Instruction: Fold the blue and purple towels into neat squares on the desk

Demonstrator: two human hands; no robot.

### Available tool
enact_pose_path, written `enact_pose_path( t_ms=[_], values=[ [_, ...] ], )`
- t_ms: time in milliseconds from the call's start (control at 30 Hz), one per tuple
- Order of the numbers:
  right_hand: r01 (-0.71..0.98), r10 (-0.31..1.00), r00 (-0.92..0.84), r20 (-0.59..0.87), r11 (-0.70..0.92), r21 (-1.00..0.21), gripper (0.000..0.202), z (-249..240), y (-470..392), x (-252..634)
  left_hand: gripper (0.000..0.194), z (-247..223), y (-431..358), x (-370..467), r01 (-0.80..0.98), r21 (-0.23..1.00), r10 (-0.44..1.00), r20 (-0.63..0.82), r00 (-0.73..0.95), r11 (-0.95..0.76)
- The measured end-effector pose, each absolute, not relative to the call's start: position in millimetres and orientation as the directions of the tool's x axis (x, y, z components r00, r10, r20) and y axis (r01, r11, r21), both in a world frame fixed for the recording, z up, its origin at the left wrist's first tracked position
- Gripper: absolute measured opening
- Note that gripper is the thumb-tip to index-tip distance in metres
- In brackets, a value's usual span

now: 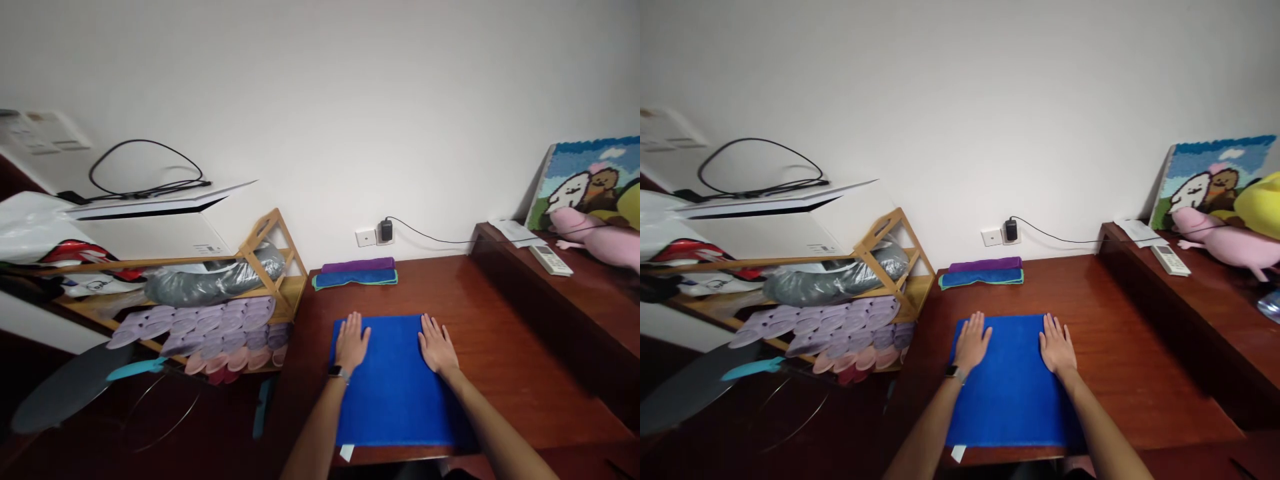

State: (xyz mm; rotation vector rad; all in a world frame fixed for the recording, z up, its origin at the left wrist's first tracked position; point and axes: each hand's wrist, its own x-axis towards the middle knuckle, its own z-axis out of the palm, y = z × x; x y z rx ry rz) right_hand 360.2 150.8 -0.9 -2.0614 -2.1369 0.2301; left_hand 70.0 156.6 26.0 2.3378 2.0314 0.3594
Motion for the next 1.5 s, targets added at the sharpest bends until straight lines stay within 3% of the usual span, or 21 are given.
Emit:
enact_pose_path(
  t_ms=[133, 400, 533, 633, 767, 900, 1133, 1267, 1433, 1500],
  values=[
    [0.977, 0.999, -0.033, 0.009, 0.034, -0.210, 0.067, 0.0, 150.3, 360.9, 0.066, 21.8, 157.0, 19.2, 0.986, 0.136, 0.981, 0.183, 0.067, -0.093],
    [0.980, 0.999, -0.020, -0.027, 0.014, -0.198, 0.068, 10.1, 147.2, 359.1, 0.062, 36.2, 143.1, 25.7, 0.977, 0.180, 0.971, 0.227, 0.073, -0.116],
    [0.974, 0.997, -0.016, -0.073, -0.001, -0.229, 0.069, 29.8, 144.3, 357.9, 0.060, 48.0, 104.6, 20.2, 0.971, 0.214, 0.967, 0.251, 0.049, -0.105],
    [0.969, 1.000, -0.004, 0.017, 0.008, -0.248, 0.070, 38.0, 119.1, 363.1, 0.059, 49.7, 57.1, 24.7, 0.959, 0.246, 0.957, 0.283, 0.065, -0.138],
    [0.975, 0.987, -0.049, 0.155, 0.081, -0.205, 0.069, 16.3, 54.0, 378.8, 0.059, 52.3, 1.6, 72.2, 0.918, 0.254, 0.932, 0.277, 0.234, -0.306],
    [0.983, 0.996, -0.062, 0.069, 0.073, -0.166, 0.070, -13.5, 9.2, 391.9, 0.061, 63.1, -9.8, 161.0, 0.800, 0.316, 0.857, 0.262, 0.443, -0.510],
    [0.981, 0.986, -0.138, 0.089, 0.148, -0.128, 0.064, -8.6, 4.3, 392.8, 0.067, 49.9, 15.6, 248.7, 0.778, 0.398, 0.873, 0.173, 0.457, -0.486],
    [0.978, 0.991, -0.124, 0.042, 0.130, -0.162, 0.063, 3.9, 2.6, 387.7, 0.068, 38.6, 11.6, 201.5, 0.816, 0.365, 0.893, 0.140, 0.428, -0.448],
    [0.977, 0.996, -0.094, -0.005, 0.091, -0.192, 0.066, 10.7, 2.4, 385.0, 0.067, 37.8, -0.8, 68.9, 0.960, 0.233, 0.986, 0.085, 0.142, -0.159],
    [0.977, 0.996, -0.088, -0.017, 0.083, -0.195, 0.066, 10.4, 3.3, 385.2, 0.065, 36.4, -4.3, 28.6, 0.971, 0.196, 0.988, 0.099, 0.120, -0.137]
  ],
)
